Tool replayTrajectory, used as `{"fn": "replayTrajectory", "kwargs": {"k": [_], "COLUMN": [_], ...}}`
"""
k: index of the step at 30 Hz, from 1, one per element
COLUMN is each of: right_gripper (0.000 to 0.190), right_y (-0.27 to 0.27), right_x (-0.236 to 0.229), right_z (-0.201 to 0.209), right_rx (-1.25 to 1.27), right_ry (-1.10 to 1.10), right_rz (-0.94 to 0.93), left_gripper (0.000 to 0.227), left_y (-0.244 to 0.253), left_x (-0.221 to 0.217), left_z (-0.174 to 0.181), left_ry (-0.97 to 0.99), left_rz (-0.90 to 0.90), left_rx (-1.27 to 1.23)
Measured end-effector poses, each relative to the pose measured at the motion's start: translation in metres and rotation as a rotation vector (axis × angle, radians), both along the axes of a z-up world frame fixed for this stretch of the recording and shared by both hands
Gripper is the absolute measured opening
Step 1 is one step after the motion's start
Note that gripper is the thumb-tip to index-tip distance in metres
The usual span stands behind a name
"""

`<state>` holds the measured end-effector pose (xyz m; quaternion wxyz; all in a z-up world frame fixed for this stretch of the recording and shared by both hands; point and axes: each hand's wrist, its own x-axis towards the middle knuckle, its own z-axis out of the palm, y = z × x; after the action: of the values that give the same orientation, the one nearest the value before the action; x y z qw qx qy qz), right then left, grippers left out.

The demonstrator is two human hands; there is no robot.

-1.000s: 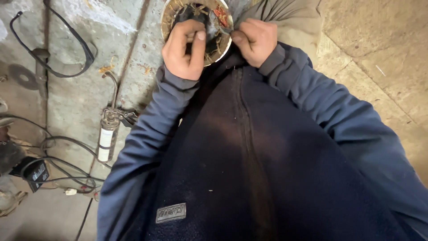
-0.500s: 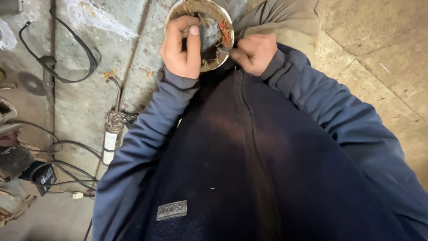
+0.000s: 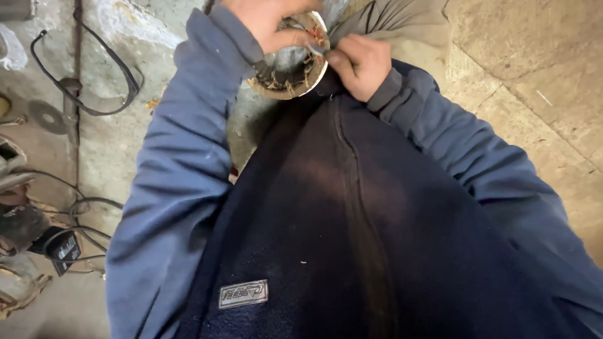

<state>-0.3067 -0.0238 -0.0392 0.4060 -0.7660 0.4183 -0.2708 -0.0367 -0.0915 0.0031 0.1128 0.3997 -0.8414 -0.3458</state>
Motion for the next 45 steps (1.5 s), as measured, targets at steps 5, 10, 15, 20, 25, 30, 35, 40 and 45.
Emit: {"fn": "replayTrajectory", "kwargs": {"k": [5, 10, 15, 20, 25, 30, 35, 40, 45], "right_gripper": [0.024, 0.028, 0.032, 0.032, 0.029, 0.029, 0.034, 0.027, 0.032], "right_y": [-0.01, -0.003, 0.004, -0.006, -0.009, 0.005, 0.01, 0.005, 0.006], "right_x": [0.003, -0.001, -0.004, -0.005, 0.0, -0.008, -0.004, -0.005, -0.002], "right_z": [0.005, 0.002, 0.009, 0.013, 0.006, 0.002, 0.006, 0.006, 0.012], "right_rx": [-0.008, -0.061, -0.163, -0.156, -0.096, -0.169, -0.247, -0.18, -0.199], "right_ry": [0.02, 0.068, 0.133, 0.147, 0.115, 0.172, 0.116, 0.072, 0.176], "right_rz": [-0.003, 0.082, 0.21, 0.173, 0.056, 0.105, 0.278, 0.135, 0.055], "left_gripper": [0.042, 0.042, 0.039, 0.041, 0.04, 0.04, 0.04, 0.039, 0.038], "left_y": [0.009, 0.034, 0.04, 0.039, 0.043, 0.045, 0.043, 0.045, 0.047], "left_x": [0.001, -0.003, -0.005, -0.008, -0.006, -0.007, -0.008, -0.006, -0.007], "left_z": [0.006, 0.024, 0.025, 0.027, 0.025, 0.016, 0.025, 0.023, 0.016], "left_ry": [0.072, 0.054, 0.065, 0.063, 0.067, 0.042, 0.08, 0.095, 0.053], "left_rz": [0.064, 0.285, 0.409, 0.42, 0.444, 0.465, 0.46, 0.458, 0.482], "left_rx": [-0.026, -0.025, -0.048, -0.056, -0.071, -0.041, -0.048, -0.077, -0.046]}}
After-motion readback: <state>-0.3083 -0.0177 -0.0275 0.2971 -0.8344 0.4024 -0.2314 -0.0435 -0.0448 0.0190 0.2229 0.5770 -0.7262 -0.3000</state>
